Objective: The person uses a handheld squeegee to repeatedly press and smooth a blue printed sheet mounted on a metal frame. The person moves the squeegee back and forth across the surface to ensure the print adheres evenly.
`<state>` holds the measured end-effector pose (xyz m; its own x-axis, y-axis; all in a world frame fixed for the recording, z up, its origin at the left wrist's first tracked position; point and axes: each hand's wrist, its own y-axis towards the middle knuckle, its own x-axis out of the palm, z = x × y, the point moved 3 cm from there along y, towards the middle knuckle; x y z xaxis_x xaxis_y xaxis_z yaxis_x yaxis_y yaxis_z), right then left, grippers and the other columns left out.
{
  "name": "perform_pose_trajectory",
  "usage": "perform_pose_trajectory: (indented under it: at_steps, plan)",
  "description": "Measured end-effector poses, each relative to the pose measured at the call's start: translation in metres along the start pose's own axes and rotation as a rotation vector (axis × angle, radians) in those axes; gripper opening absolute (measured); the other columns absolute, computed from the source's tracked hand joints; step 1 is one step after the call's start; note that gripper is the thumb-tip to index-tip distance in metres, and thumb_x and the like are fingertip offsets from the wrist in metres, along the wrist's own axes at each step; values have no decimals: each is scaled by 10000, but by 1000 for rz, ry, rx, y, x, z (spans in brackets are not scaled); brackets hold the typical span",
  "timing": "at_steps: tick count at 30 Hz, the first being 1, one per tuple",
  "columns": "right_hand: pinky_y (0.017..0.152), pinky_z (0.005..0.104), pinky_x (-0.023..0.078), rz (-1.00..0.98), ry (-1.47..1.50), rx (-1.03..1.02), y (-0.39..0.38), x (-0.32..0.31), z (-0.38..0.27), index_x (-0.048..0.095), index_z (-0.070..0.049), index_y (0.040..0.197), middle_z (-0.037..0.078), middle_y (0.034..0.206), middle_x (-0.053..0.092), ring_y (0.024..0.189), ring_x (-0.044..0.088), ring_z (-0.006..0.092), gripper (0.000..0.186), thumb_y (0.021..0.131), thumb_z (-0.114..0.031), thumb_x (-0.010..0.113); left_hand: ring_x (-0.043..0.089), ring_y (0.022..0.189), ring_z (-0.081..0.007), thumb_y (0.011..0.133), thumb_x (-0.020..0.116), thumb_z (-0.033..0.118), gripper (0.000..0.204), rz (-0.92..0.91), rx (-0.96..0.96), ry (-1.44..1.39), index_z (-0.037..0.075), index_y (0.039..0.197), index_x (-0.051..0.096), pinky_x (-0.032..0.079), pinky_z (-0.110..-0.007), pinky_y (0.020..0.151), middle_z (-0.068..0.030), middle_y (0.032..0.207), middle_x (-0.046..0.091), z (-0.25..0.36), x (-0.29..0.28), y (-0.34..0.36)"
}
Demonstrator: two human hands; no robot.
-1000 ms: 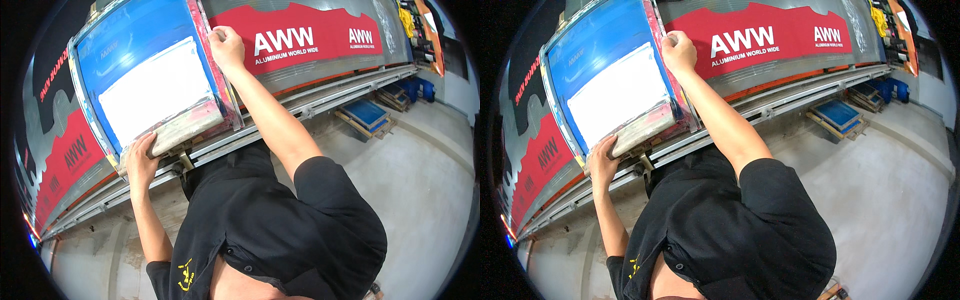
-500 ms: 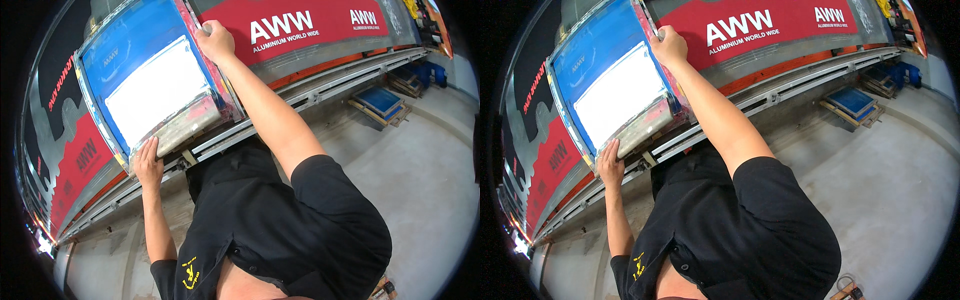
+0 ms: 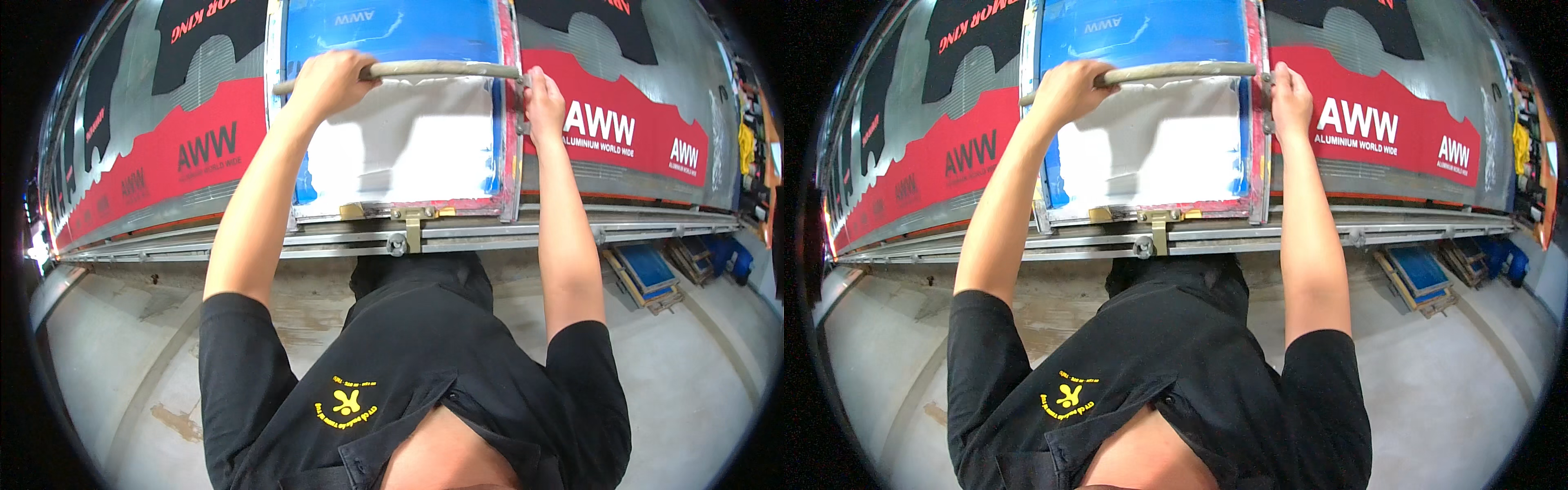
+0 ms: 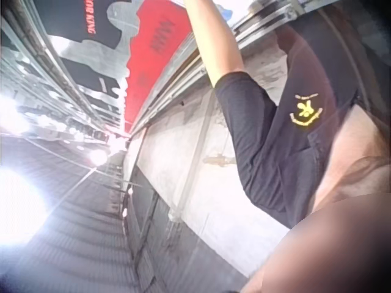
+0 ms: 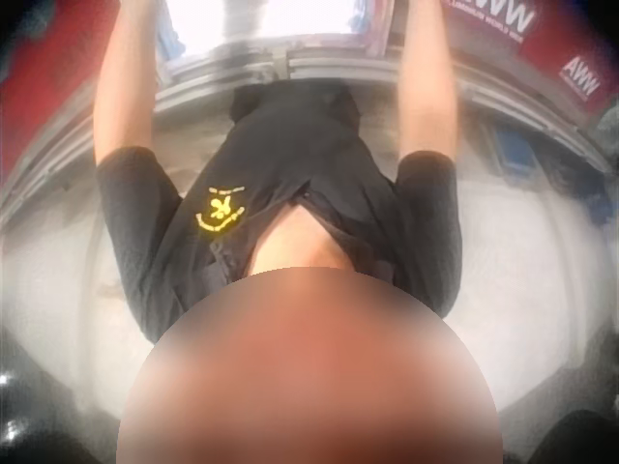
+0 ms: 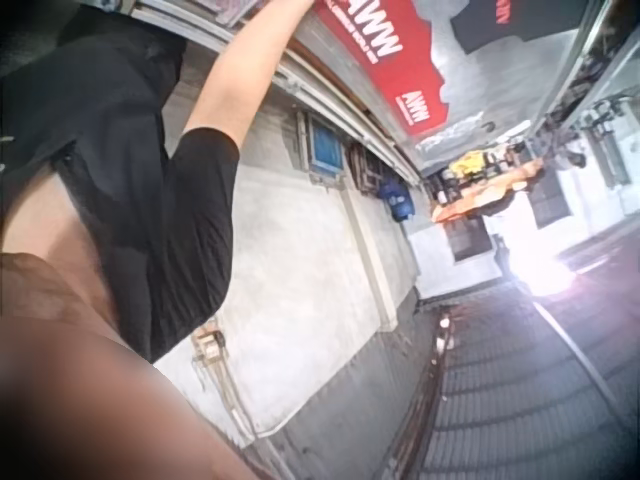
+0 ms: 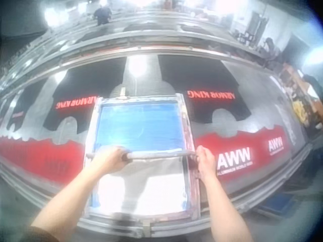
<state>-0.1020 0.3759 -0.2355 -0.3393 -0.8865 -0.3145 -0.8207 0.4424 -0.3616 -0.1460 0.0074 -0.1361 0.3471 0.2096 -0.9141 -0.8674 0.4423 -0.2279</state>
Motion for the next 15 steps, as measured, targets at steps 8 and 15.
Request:
perform_pose_trajectory:
  at_steps: [8,15]
  plan:
    - [989,409,525,8,-602,-631,-9,18,-78,739,-18,1202,201,1227,697,1143,673,315,647,878,-578,767,756,830,-312,816,779,552,480,-188,0,57,118,1018,814,601,-454,774,-143,840,766,-55,-6,31]
    - [816,443,590,-465,-1371,-620,-12,102,-121,784,-130,1075,106,1049,770,984,738,308,486,837,-554,782,747,699,-340,796,753,672,612,-133,-119,149,75,912,815,610,-463,719,-161,732,742,-78,4,24]
